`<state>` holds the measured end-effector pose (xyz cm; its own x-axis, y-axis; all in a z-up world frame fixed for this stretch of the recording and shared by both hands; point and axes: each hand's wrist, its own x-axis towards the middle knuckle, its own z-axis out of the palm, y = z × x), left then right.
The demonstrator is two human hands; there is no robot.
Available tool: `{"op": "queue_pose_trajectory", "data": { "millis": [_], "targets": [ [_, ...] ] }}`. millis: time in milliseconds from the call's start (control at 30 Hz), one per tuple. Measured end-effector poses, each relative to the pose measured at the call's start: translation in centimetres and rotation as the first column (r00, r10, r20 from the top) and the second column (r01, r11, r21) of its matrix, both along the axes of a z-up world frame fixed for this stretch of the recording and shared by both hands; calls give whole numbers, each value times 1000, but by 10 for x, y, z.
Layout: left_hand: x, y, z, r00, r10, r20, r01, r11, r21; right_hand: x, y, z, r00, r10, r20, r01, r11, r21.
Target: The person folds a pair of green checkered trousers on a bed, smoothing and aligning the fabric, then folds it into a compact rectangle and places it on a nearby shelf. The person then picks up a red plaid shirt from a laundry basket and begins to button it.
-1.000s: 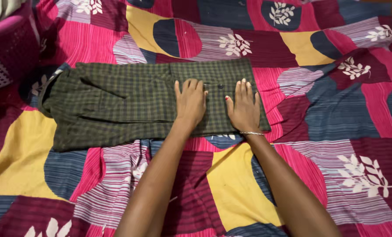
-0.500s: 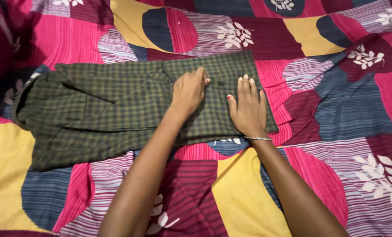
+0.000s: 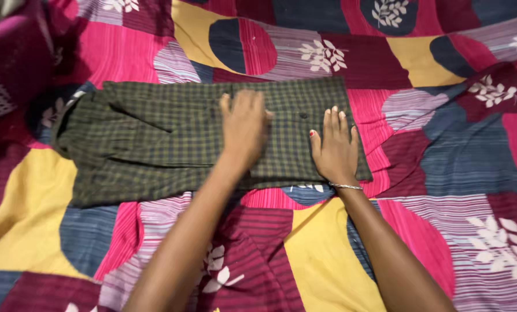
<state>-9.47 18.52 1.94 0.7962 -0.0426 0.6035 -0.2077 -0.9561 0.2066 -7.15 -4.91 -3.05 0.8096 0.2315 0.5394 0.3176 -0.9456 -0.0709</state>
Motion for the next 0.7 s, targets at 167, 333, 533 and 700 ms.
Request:
{"op": "queue_pose_trajectory", "data": {
  "millis": [167, 333, 533, 700],
  "targets": [
    [-48, -49, -16, 995, -58, -82, 59, 998, 6, 1, 0, 2, 1000, -7, -21, 8, 1000, 9],
    [-69, -25, -41, 980, 62, -190, -61, 998, 11, 1, 0, -1, 1000, -8, -8, 8, 1000, 15],
    [-80, -18, -53, 980, 98, -171, -101, 995, -7, -3, 5, -2, 998, -58, 18, 57, 998, 15],
    [-80, -20, -45, 982, 108, -158, -107, 994, 14, -4, 6, 6, 994, -82, 66, 82, 997, 4]
  ]
}}
